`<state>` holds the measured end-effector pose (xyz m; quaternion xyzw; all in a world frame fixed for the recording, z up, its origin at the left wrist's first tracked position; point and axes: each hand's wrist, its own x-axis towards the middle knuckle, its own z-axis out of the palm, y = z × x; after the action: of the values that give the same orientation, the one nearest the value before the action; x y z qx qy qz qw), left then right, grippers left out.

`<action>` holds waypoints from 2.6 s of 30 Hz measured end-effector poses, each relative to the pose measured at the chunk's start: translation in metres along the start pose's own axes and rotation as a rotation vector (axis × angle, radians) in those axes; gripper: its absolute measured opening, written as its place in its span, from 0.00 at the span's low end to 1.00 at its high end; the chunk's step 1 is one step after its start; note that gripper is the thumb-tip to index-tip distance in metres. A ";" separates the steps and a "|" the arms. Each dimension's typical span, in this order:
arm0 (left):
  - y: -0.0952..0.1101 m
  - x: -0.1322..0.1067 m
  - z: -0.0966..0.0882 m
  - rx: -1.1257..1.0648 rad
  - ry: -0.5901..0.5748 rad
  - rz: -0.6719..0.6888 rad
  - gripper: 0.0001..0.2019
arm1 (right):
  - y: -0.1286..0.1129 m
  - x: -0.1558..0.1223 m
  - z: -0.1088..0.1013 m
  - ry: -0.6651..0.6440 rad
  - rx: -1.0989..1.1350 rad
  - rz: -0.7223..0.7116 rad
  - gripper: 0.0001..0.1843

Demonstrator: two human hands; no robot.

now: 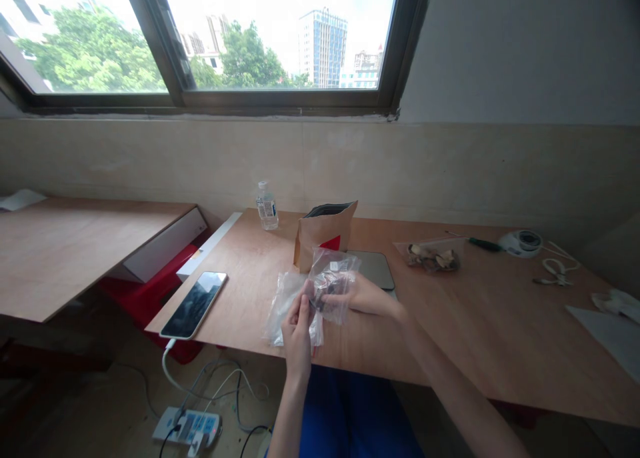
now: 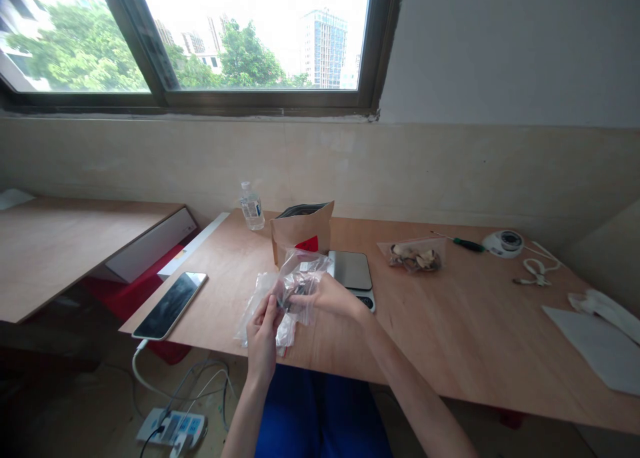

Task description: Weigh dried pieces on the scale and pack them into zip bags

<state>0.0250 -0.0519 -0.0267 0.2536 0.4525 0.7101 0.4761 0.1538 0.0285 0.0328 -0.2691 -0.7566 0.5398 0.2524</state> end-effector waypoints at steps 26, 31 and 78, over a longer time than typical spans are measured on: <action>0.000 0.020 -0.026 -0.078 0.368 -0.027 0.16 | -0.030 0.086 -0.093 0.461 -0.783 -0.447 0.11; 0.000 0.020 -0.025 -0.068 0.385 -0.051 0.14 | -0.037 0.079 -0.095 0.397 -0.924 -0.320 0.12; 0.038 0.064 -0.025 1.333 0.214 0.596 0.27 | 0.152 -0.076 -0.154 1.263 -1.117 0.405 0.27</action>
<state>-0.0382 -0.0092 -0.0089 0.5306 0.7439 0.4045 -0.0386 0.3333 0.1236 -0.0744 -0.7326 -0.5668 -0.1268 0.3551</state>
